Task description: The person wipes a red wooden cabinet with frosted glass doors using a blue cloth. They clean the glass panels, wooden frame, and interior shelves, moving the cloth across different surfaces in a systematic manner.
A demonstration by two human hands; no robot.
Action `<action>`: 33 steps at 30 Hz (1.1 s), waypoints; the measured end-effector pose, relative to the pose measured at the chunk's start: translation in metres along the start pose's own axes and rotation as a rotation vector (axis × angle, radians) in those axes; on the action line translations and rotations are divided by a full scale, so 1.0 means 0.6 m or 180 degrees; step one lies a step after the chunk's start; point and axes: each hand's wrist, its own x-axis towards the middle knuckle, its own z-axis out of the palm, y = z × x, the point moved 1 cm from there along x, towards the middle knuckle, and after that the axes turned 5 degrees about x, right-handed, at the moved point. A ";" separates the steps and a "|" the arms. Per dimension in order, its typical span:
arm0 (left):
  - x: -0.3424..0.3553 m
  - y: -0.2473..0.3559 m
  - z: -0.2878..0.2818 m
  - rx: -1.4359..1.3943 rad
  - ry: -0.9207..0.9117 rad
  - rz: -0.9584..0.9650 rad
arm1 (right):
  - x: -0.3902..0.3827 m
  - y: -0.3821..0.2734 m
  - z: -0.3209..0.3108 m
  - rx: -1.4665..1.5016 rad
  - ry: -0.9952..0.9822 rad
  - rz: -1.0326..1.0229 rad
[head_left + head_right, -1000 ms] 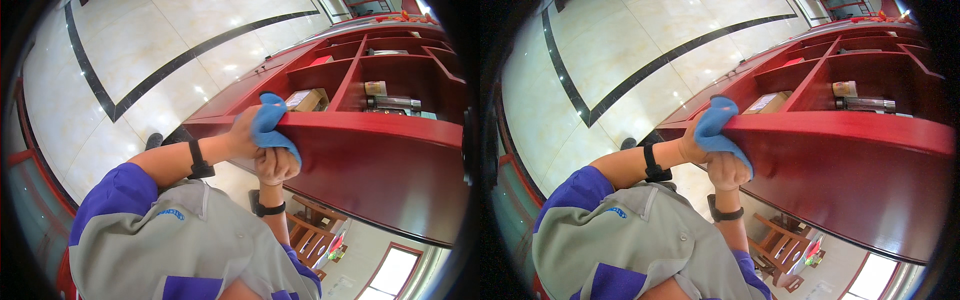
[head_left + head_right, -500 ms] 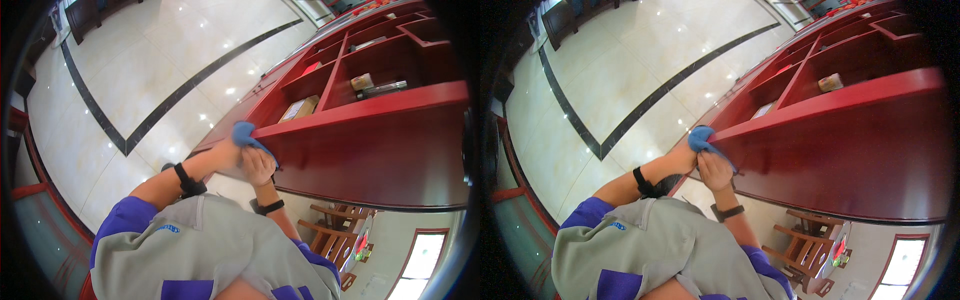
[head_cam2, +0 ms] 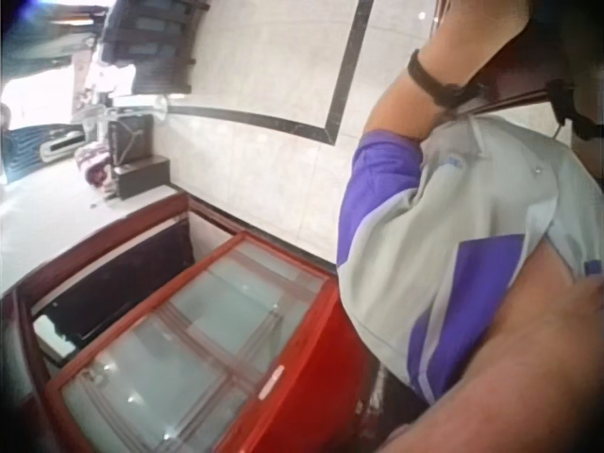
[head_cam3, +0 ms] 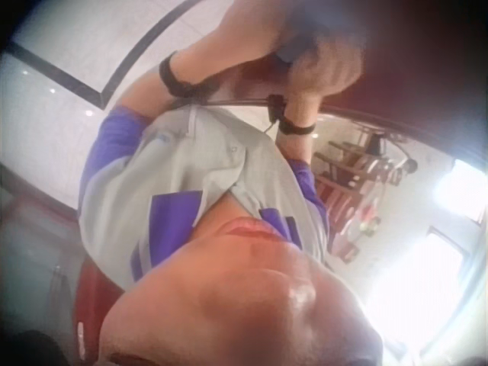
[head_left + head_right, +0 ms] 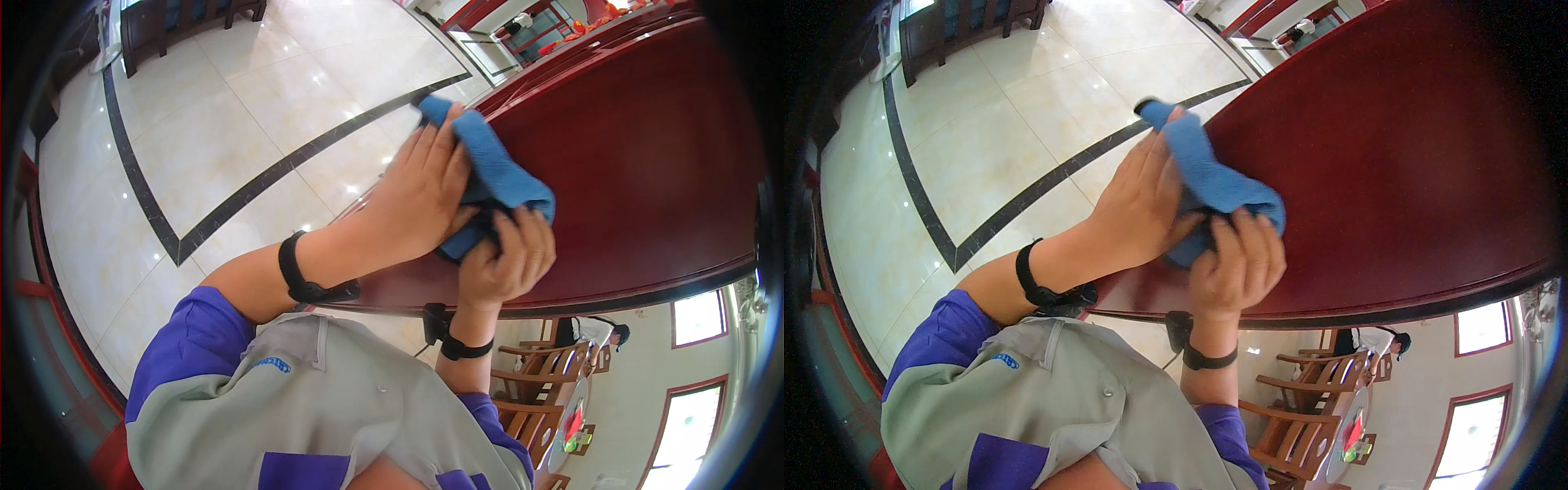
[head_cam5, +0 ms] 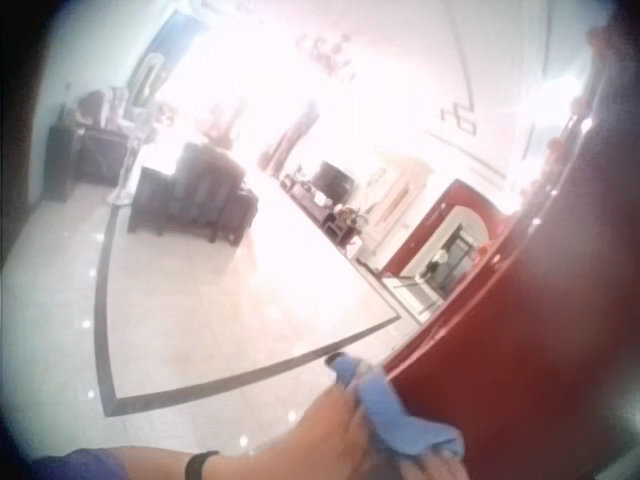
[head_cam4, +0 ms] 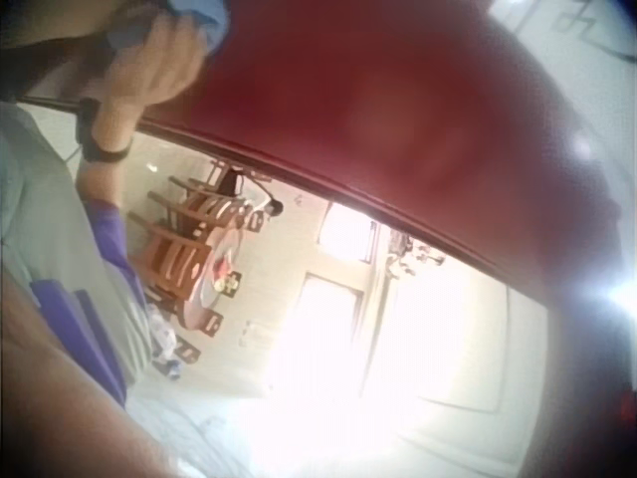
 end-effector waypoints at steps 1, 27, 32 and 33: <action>0.008 0.010 0.005 0.0052 0.0086 0.0002 | 0.009 0.006 -0.002 0.0034 0.0143 0.0124; -0.145 -0.036 0.033 -0.0275 -0.0473 -0.0666 | -0.098 -0.062 0.051 0.1291 -0.1067 -0.0172; -0.025 0.021 0.011 0.0665 0.0184 0.0172 | -0.040 -0.019 -0.002 0.0552 -0.0748 0.0009; -0.003 0.033 0.006 0.0705 0.0235 0.0364 | -0.027 -0.007 -0.016 0.0390 -0.0572 -0.0061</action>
